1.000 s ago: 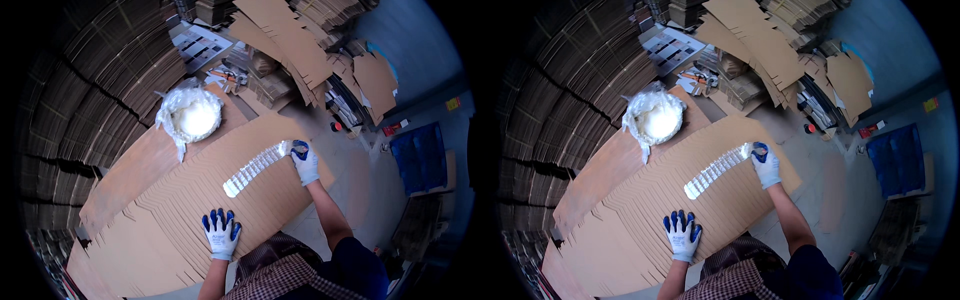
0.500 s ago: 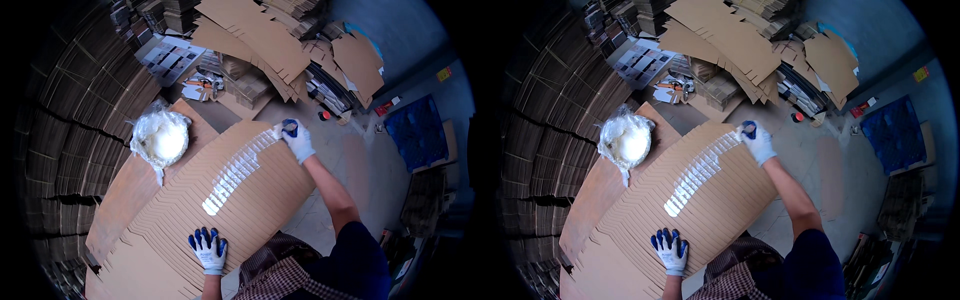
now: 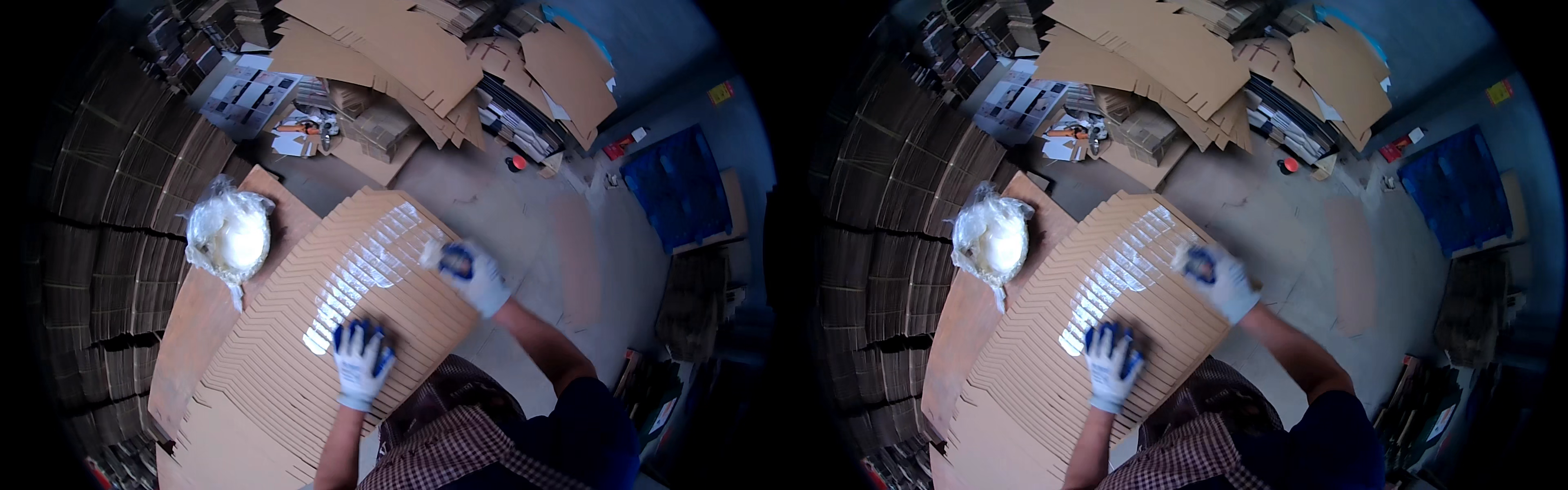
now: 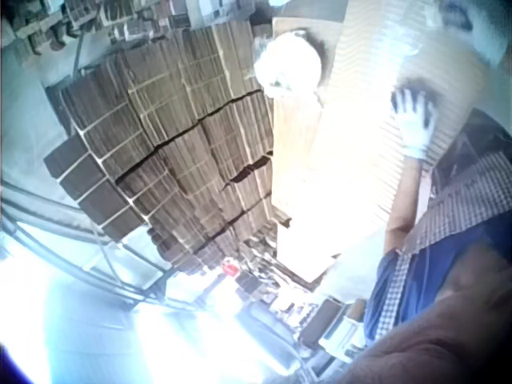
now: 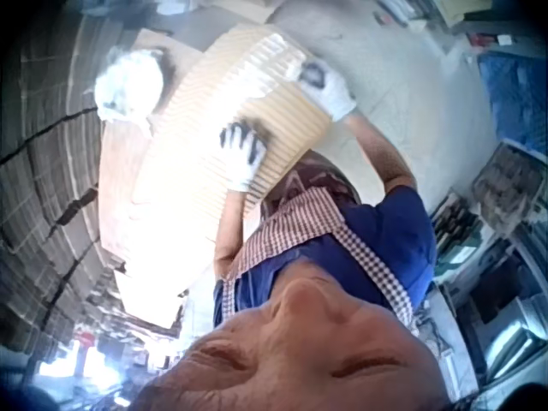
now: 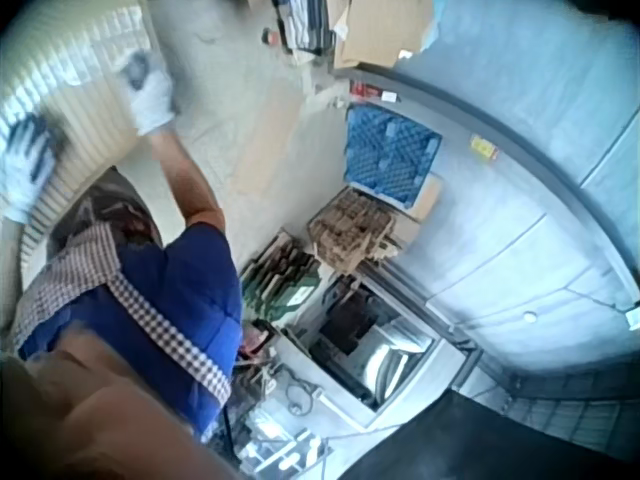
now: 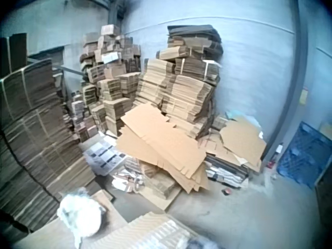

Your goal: The person stacks flat cardboard sheets on a workbench, aligns them, and applies adhesive to the edges using a cloth. They then walk to a nearby machine and place a printed cardboard sheet onto it.

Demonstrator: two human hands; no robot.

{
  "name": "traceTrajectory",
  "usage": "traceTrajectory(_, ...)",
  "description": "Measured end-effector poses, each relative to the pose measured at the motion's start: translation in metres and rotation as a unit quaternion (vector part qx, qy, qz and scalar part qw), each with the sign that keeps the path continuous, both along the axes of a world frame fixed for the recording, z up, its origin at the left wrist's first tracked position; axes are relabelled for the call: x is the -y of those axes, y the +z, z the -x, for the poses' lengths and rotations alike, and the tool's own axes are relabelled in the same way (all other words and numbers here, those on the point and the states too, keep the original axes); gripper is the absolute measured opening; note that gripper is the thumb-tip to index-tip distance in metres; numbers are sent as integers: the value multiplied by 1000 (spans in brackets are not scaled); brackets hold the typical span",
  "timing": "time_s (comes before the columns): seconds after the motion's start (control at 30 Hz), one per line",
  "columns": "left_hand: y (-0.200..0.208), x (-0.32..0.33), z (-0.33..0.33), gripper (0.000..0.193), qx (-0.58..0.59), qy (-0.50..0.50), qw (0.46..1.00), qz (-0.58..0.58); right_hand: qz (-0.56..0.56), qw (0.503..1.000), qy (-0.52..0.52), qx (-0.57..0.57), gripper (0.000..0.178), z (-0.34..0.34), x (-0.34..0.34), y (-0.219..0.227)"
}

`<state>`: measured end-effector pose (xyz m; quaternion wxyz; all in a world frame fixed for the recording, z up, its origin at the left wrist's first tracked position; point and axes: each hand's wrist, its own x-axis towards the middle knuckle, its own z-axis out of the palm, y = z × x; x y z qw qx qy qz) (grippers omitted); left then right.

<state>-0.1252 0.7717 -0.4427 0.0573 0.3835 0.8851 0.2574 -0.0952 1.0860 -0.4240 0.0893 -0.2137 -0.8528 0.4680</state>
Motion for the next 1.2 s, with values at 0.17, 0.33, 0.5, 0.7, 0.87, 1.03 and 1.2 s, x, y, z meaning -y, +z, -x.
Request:
traceTrajectory(0.17, -1, -45, 113, 52, -37, 55, 998, -18, -146, 968, 202, 0, 56, -54, 45, -31)
traceTrajectory(0.33, -26, -82, 201, 46, -90, 54, 994, 5, -197, 972, -104, 75, 41, -47, -54, -36)
traceTrajectory(0.5, -56, -133, 259, 62, -52, 37, 989, 132, 337, 892, -299, -41, 36, -30, -26, -5)
traceTrajectory(0.7, -123, -152, 321, 72, 332, 76, 936, 87, 526, 838, -139, 31, 32, 12, 67, -24)
traceTrajectory(0.87, -107, -185, 324, 48, 454, 51, 881, 121, 177, 983, -38, 20, 35, 40, 64, -26)
traceTrajectory(1.03, -125, -165, 320, 38, 395, 105, 910, 68, -31, 988, -152, 20, 34, 73, -20, -20)
traceTrajectory(1.2, -113, -178, 307, 31, 380, 129, 914, 58, 54, 987, -152, 11, 44, 83, 31, -59)
